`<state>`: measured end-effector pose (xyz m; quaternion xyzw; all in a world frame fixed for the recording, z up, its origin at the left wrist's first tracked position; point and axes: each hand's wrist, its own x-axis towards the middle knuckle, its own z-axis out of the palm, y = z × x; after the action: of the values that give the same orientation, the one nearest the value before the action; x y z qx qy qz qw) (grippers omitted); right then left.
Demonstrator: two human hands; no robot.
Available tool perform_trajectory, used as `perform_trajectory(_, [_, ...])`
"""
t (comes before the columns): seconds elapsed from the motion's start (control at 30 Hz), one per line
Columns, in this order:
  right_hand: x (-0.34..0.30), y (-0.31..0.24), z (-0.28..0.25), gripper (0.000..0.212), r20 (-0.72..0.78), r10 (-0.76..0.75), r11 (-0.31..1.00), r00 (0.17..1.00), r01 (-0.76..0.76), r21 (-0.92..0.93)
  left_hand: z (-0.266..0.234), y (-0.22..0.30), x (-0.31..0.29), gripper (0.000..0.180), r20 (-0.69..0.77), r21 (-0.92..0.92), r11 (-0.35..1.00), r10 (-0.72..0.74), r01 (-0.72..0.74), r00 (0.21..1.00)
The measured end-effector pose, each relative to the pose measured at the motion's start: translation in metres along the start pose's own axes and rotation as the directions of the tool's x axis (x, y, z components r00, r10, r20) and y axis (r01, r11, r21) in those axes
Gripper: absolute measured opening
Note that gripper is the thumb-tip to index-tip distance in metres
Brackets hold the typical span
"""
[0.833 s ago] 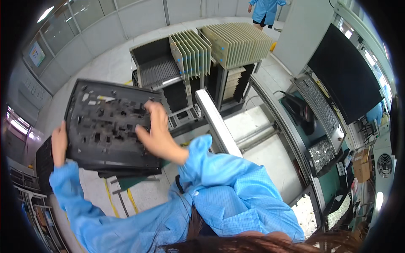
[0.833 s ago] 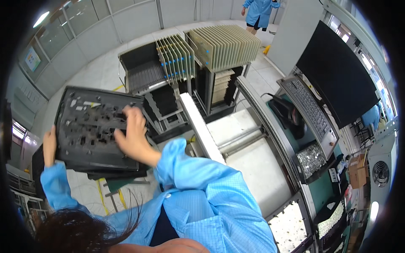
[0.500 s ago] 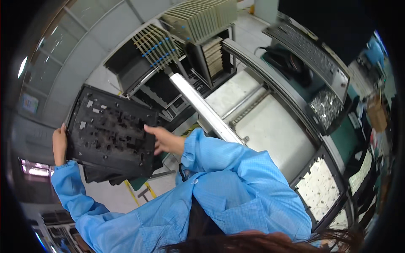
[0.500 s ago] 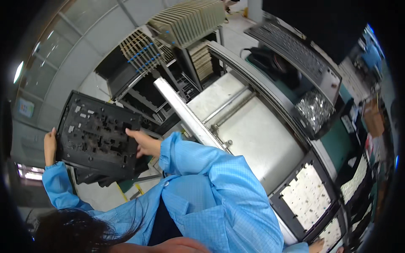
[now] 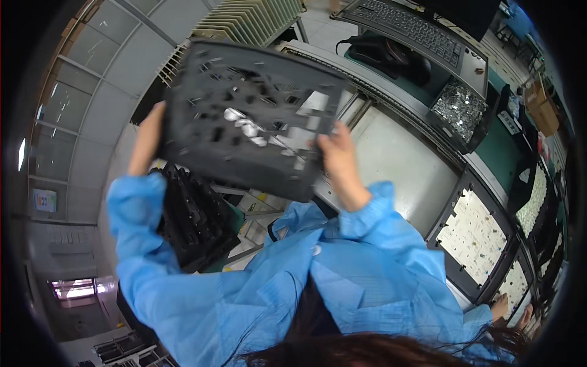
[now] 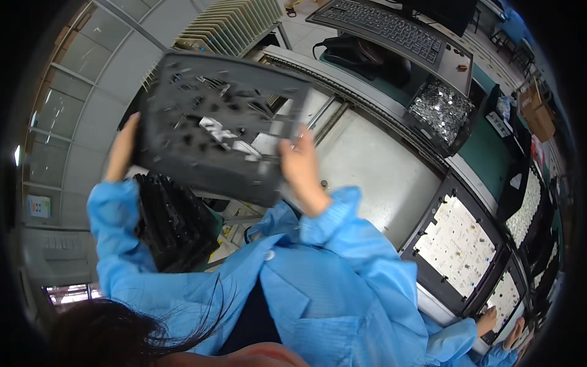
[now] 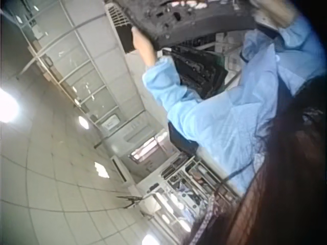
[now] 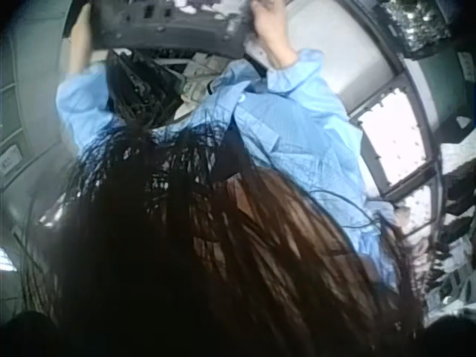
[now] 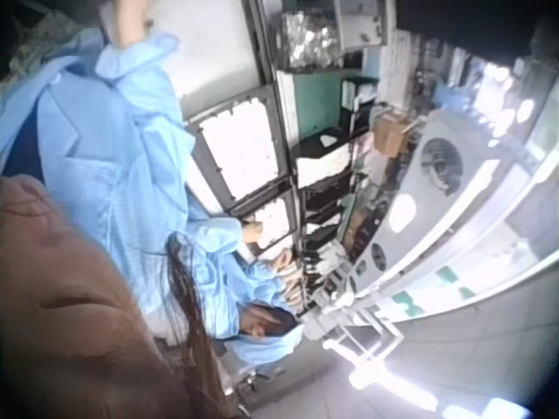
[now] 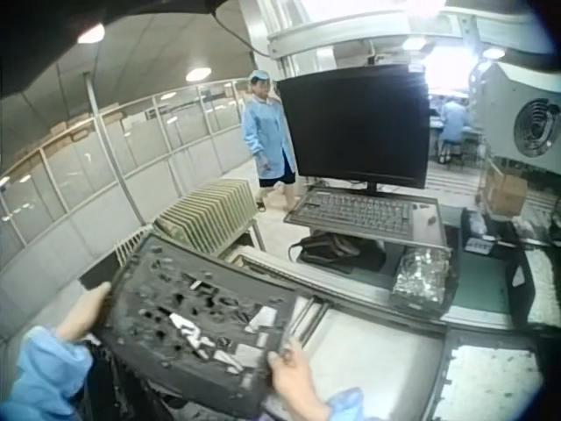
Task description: Manually placing small electronic components onto a circuit board panel at a manufacturing station.
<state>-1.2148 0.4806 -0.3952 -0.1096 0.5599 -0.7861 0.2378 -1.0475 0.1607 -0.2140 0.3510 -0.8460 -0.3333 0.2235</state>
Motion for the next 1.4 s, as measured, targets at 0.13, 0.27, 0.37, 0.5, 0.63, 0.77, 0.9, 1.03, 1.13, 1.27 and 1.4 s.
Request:
perform_trajectory(0.13, [-0.04, -0.022, -0.079, 0.05, -0.265, 0.028, 0.997, 0.964, -0.01, 0.071, 0.148, -0.066, 0.046, 0.032, 0.302, -0.07, 0.996, -0.025, 0.049, 0.953])
perform_trajectory(0.27, [-0.059, -0.012, -0.145, 0.052, -0.448, 0.055, 0.998, 0.892, -0.032, 0.058, 0.258, -0.04, 0.026, 0.049, 0.371, 0.1, 0.994, -0.005, -0.035, 0.929])
perform_trajectory(0.37, [-0.06, -0.008, -0.164, 0.05, -0.49, 0.066, 0.996, 0.869, -0.03, 0.08, 0.273, -0.008, 0.01, 0.054, 0.523, -0.057, 0.979, -0.14, 0.198, 0.841])
perform_trajectory(0.5, [-0.05, 0.001, -0.184, 0.052, -0.491, 0.074, 0.994, 0.868, -0.026, 0.105, 0.303, -0.017, 0.01, 0.059, 0.452, -0.045, 0.991, -0.09, 0.124, 0.888])
perform_trajectory(0.63, [-0.036, 0.007, -0.183, 0.054, -0.47, 0.061, 0.998, 0.881, -0.039, 0.056, 0.3, -0.039, 0.01, 0.053, 0.47, -0.166, 0.967, -0.093, 0.191, 0.878])
perform_trajectory(0.77, [-0.063, -0.003, -0.211, 0.063, -0.424, 0.028, 0.952, 0.905, -0.153, -0.263, 0.309, -0.036, 0.021, 0.047, 0.518, 0.032, 0.982, 0.143, -0.187, 0.844])
perform_trajectory(0.9, [-0.07, -0.016, -0.208, 0.064, -0.591, -0.227, 0.913, 0.774, -0.042, -0.406, 0.221, -0.044, 0.086, 0.059, -0.689, 0.264, 0.956, 0.28, -0.128, 0.668])
perform_trajectory(1.03, [-0.059, -0.054, -0.181, 0.058, -0.464, -0.349, 0.882, 0.814, 0.118, -0.457, 0.124, -0.138, 0.121, 0.079, -0.77, 0.087, 0.992, 0.008, 0.094, 0.637])
perform_trajectory(1.13, [-0.049, -0.063, -0.173, 0.055, -0.417, -0.416, 0.852, 0.808, 0.185, -0.49, 0.117, -0.141, 0.126, 0.082, -0.535, 0.044, 0.999, 0.034, -0.012, 0.844])
perform_trajectory(1.27, [-0.037, -0.077, -0.15, 0.052, -0.32, -0.482, 0.812, 0.816, 0.278, -0.514, 0.11, -0.15, 0.125, 0.068, -0.554, 0.119, 0.983, 0.181, -0.137, 0.812])
perform_trajectory(1.4, [-0.033, -0.09, -0.121, 0.049, -0.266, -0.477, 0.824, 0.838, 0.321, -0.466, 0.106, -0.161, 0.13, 0.066, -0.53, 0.13, 0.98, 0.194, -0.147, 0.825])
